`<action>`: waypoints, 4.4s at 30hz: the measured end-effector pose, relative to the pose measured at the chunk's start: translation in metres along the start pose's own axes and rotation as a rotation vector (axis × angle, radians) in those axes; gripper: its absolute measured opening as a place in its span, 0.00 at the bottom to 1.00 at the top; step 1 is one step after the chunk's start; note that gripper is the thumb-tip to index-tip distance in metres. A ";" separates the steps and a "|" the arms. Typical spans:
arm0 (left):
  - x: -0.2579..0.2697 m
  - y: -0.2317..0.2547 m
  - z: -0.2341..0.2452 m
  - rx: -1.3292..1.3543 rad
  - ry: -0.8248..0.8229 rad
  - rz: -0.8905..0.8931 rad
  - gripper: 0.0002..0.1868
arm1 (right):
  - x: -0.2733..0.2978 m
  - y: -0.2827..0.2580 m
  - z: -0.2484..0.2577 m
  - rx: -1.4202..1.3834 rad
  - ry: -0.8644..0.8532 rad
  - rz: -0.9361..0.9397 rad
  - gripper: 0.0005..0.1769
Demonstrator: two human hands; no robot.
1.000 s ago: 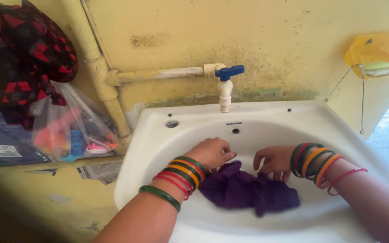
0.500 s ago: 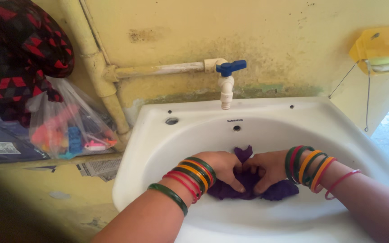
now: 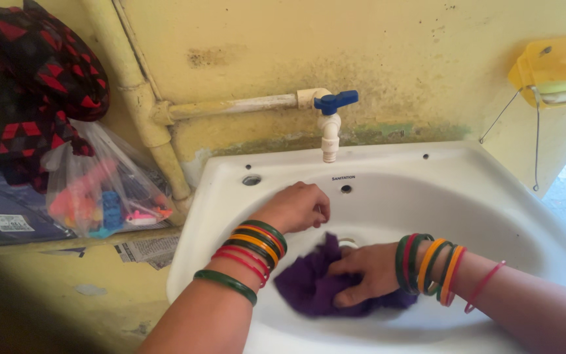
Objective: The person cleans a white porcelain sink by hand using a purple cloth, wiping the basin, the drain, and the faucet fixtures.
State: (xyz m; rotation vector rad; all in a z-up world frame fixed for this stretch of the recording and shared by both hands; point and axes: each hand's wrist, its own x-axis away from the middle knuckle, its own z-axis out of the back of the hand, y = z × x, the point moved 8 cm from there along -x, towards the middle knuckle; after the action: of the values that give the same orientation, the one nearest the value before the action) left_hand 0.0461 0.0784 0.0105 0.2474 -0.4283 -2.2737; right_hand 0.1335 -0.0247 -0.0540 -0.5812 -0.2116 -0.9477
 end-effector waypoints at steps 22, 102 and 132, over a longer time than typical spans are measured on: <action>0.000 0.027 -0.015 0.069 -0.084 -0.132 0.12 | -0.014 0.015 -0.007 -0.031 -0.061 -0.245 0.44; -0.024 0.021 0.008 -0.275 0.214 -0.249 0.38 | 0.061 0.063 -0.012 0.534 -0.279 -0.293 0.27; -0.022 0.016 0.009 -0.136 0.161 -0.225 0.38 | 0.039 0.069 0.046 1.108 0.124 -0.155 0.27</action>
State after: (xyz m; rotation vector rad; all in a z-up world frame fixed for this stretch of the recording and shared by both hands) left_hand 0.0689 0.0870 0.0262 0.4242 -0.1676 -2.4669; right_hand 0.2158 0.0040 -0.0251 0.5177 -0.6180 -0.8597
